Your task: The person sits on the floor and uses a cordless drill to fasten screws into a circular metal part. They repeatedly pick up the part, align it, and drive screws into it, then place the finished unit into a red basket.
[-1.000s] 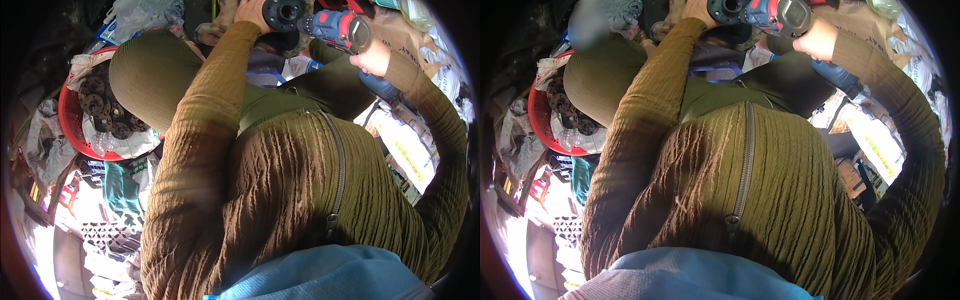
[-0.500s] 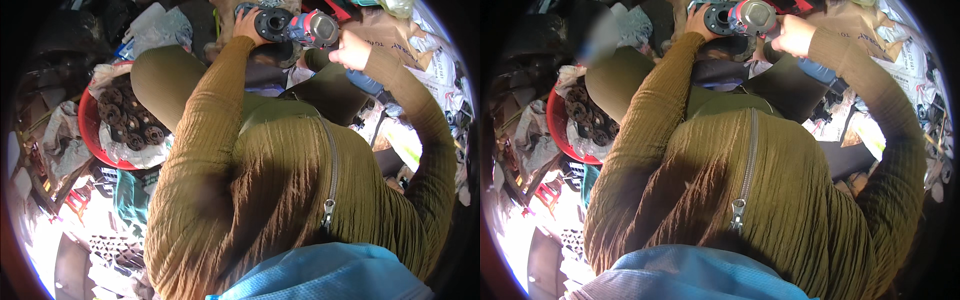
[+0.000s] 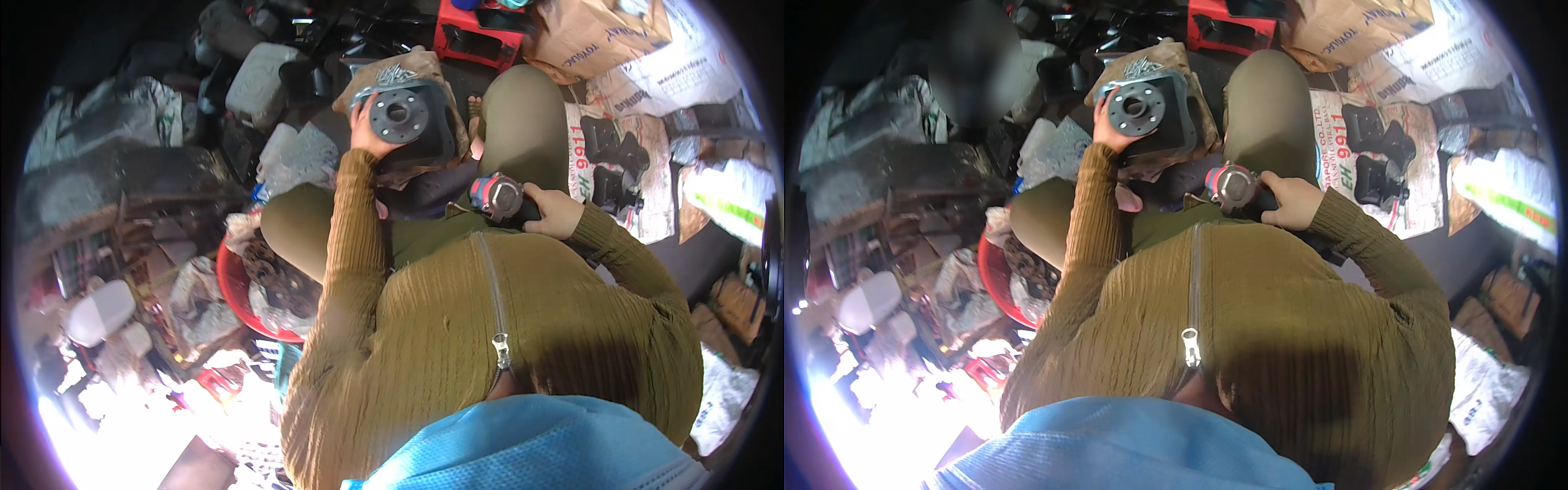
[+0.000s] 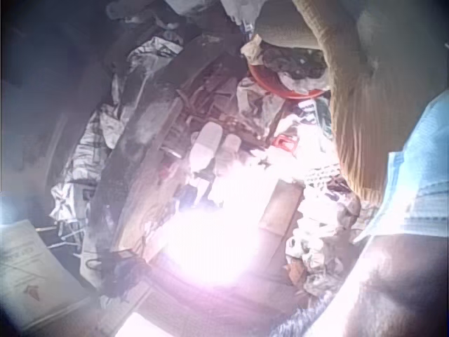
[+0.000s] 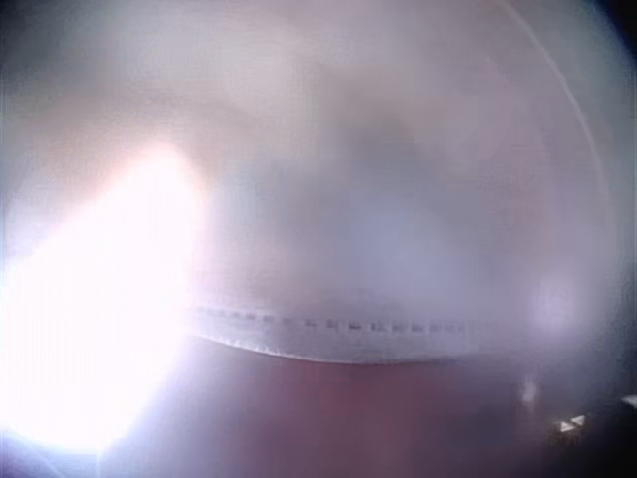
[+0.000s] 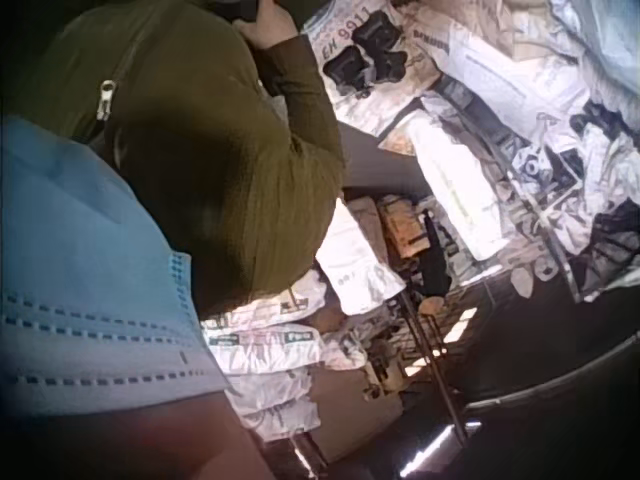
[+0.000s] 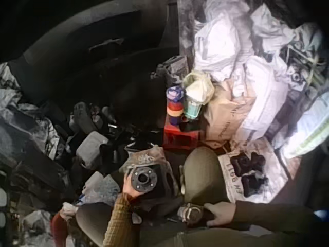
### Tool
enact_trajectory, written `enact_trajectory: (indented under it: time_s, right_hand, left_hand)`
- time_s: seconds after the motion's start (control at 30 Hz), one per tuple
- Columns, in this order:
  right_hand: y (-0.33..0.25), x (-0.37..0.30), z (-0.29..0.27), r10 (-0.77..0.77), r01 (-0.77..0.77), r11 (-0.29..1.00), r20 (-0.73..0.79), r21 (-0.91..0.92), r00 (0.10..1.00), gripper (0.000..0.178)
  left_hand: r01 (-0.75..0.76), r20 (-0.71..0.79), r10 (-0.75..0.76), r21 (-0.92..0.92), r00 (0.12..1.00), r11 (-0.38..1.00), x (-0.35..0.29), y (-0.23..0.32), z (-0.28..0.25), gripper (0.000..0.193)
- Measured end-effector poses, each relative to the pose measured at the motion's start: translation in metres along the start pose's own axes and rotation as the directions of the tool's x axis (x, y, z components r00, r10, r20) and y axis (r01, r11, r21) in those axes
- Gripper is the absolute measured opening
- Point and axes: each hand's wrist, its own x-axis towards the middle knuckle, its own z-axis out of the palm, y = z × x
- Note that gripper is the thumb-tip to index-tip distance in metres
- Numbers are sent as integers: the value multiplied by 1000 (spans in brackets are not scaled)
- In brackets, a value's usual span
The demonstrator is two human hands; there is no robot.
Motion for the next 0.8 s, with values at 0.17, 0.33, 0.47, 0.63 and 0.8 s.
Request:
enact_trajectory:
  time_s: [0.17, 0.33, 0.47, 0.63, 0.8]
  right_hand:
    - [2, -5, -68, -255, 256, 932, -36, 255, 966, 71]
    - [22, 31, -123, -312, 688, 276, -615, 671, 724, 55]
    - [86, 38, -119, -17, 700, -226, -721, 677, 692, 34]
    - [241, 55, -57, 704, 789, -396, -397, 469, 589, 31]
    - [426, 51, 8, 981, 951, -146, -88, 271, 175, 46]
  left_hand:
    - [-2, 5, -175, -999, 984, -36, 43, 91, -84, 69]
    - [-575, -204, 591, 135, 781, 807, 123, 206, -122, 72]
    - [-539, -159, 581, 242, 798, 807, 163, 265, -71, 104]
    - [-342, -142, 409, 345, 901, 874, 147, 228, -36, 98]
    - [-138, -93, 152, 141, 984, 980, 89, 108, -50, 80]
